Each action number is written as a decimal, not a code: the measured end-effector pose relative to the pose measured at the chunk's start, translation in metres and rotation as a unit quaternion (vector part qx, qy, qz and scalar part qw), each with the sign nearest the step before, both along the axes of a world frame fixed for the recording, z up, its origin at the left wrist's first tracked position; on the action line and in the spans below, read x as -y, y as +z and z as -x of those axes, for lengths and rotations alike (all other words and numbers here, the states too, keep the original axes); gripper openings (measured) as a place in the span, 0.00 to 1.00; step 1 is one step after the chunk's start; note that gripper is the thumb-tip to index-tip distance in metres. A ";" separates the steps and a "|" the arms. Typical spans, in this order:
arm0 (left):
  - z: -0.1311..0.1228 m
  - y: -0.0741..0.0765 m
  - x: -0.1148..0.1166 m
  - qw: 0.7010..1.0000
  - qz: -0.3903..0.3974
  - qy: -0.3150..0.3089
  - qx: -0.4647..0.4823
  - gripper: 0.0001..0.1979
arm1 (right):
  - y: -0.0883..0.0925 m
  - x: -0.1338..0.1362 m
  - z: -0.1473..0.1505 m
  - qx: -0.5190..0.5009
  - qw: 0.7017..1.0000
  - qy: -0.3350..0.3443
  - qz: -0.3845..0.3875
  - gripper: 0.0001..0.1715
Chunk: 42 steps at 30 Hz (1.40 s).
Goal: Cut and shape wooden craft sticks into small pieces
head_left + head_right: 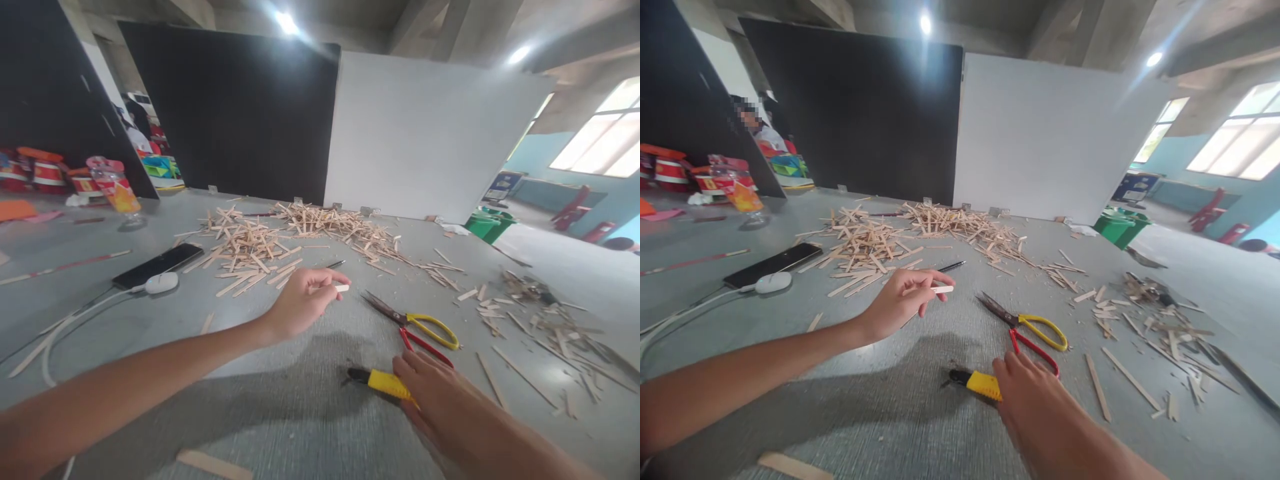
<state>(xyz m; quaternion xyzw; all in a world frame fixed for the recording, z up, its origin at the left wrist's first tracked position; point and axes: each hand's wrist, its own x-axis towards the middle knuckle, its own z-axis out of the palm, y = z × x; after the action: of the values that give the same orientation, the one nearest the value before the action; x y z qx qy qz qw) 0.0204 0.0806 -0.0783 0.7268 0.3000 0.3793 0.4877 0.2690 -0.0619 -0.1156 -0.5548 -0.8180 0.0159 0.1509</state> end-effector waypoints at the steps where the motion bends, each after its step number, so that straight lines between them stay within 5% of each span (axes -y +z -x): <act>1: -0.001 -0.007 -0.004 1.000 0.011 -0.005 0.003 0.18 | -0.003 0.001 0.003 -0.008 1.000 -0.004 0.003 0.07; 6: -0.009 -0.044 -0.016 0.996 0.072 -0.050 0.010 0.12 | -0.015 -0.008 0.008 -0.183 0.979 -0.066 0.055 0.20; 10: -0.012 -0.064 -0.012 0.993 0.093 -0.066 0.005 0.17 | -0.037 -0.009 0.012 -0.358 0.917 -0.165 0.067 0.27; 14: -0.012 -0.073 -0.005 0.996 0.070 -0.056 -0.007 0.23 | -0.048 -0.007 0.015 -0.408 0.896 -0.144 0.097 0.29; 20: -0.013 -0.077 0.001 0.999 0.020 -0.032 -0.038 0.20 | -0.040 -0.007 0.015 -0.321 0.942 -0.089 0.027 0.27; 23: -0.013 -0.075 0.002 0.997 0.005 -0.039 -0.063 0.10 | -0.040 -0.006 0.016 -0.320 0.943 -0.082 0.045 0.26; 31: -0.012 -0.072 0.003 0.994 -0.012 -0.053 -0.096 0.09 | -0.044 -0.004 0.016 -0.349 0.929 -0.090 0.080 0.29; 42: -0.012 -0.069 0.006 0.988 -0.058 -0.016 -0.142 0.21 | -0.043 -0.006 0.016 -0.355 0.927 -0.095 0.076 0.30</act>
<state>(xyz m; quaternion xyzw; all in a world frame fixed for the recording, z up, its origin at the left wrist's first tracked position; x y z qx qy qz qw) 0.0319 0.0747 -0.1475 0.8050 0.3322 0.2809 0.4033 0.2530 -0.0554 -0.1581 -0.5977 -0.6510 0.2594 0.3895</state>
